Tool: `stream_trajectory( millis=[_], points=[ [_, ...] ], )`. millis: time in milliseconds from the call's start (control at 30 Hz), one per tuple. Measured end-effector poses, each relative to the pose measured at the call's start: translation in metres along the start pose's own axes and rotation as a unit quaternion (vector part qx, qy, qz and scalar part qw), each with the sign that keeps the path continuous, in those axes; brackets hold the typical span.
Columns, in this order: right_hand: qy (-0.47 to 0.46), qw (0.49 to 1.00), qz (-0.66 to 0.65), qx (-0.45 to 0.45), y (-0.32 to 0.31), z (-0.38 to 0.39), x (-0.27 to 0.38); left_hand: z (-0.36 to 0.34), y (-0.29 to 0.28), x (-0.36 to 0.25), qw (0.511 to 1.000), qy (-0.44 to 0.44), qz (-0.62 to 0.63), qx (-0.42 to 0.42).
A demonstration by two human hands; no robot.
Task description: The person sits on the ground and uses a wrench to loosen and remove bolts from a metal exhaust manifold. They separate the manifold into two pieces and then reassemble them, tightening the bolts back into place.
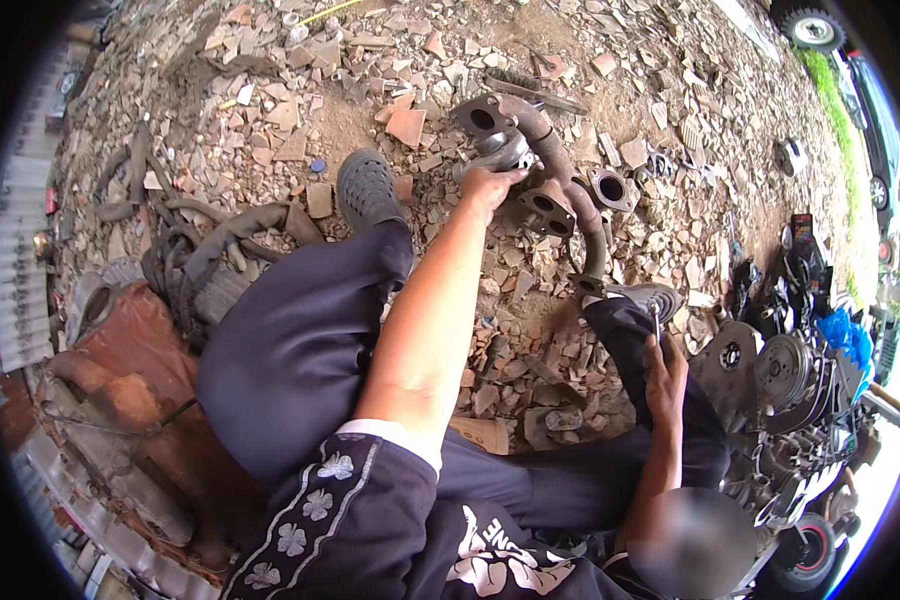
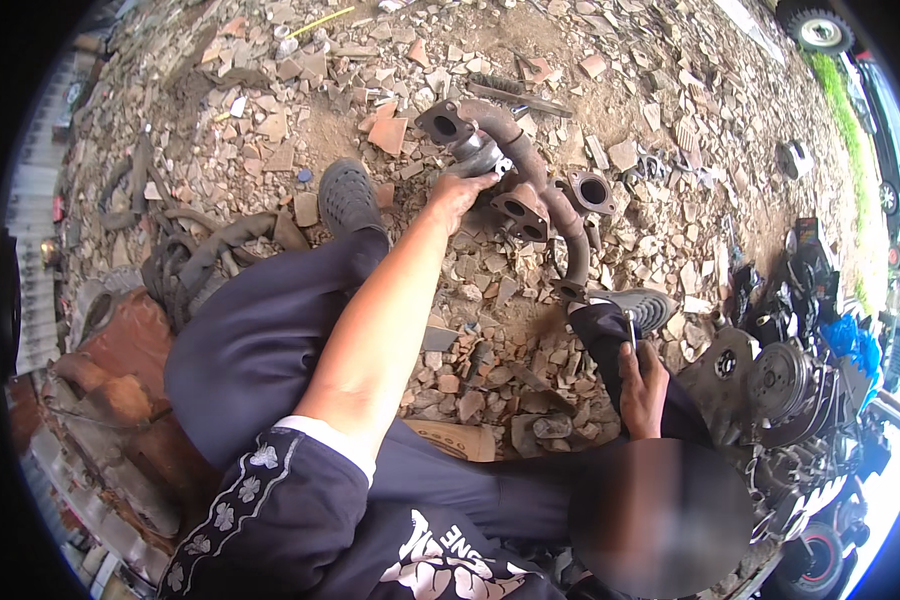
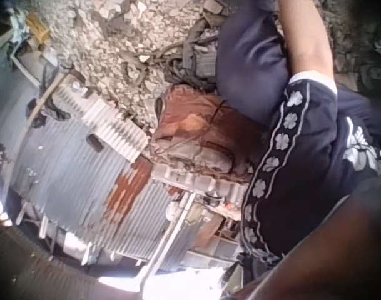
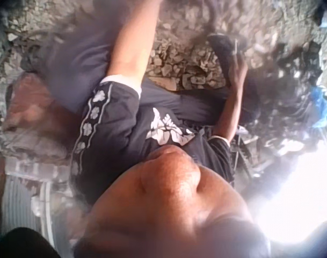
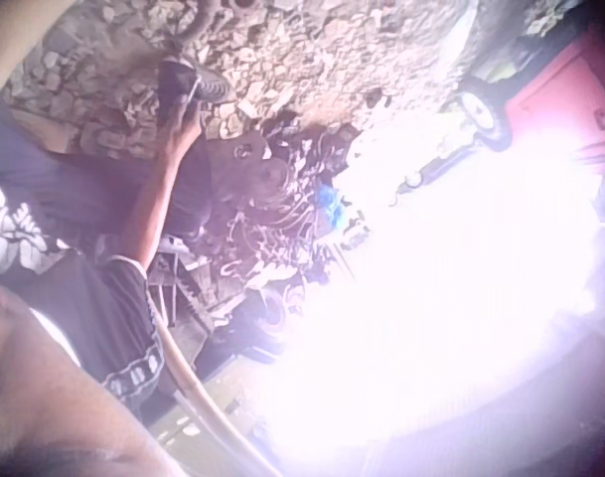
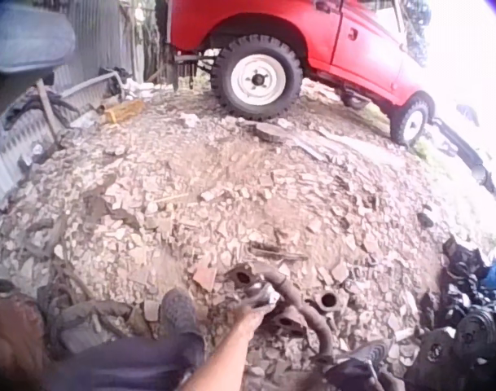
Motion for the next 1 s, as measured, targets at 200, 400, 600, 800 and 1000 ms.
stream_trajectory(
  millis=[200,400,600,800,1000],
  points=[
    [0.010,0.999,0.031,0.014,0.011,0.000,0.008,-0.016,0.009,0.025,0.993,-0.069,-0.091,0.012],
    [0.010,0.999,0.022,0.027,0.012,-0.002,0.007,-0.007,0.010,0.026,0.978,-0.008,-0.208,-0.018],
    [-0.002,0.999,0.030,0.022,0.011,-0.004,0.007,-0.002,-0.008,0.028,0.998,-0.006,0.037,-0.051],
    [-0.018,0.998,0.037,0.040,0.014,-0.001,0.009,0.002,-0.004,0.052,0.981,-0.079,0.167,0.053],
    [-0.023,0.998,0.051,0.030,0.011,0.001,0.006,0.017,0.014,0.057,0.963,-0.177,0.192,0.070]
  ],
)
Point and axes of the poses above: each hand's wrist, its own z-axis away from the middle knuckle, its own y-axis out of the palm, x = y × z, the point moved 6 cm from there along -z, towards the middle knuckle, and after that the axes turned 9 degrees about -x, right-handed, at the moved point
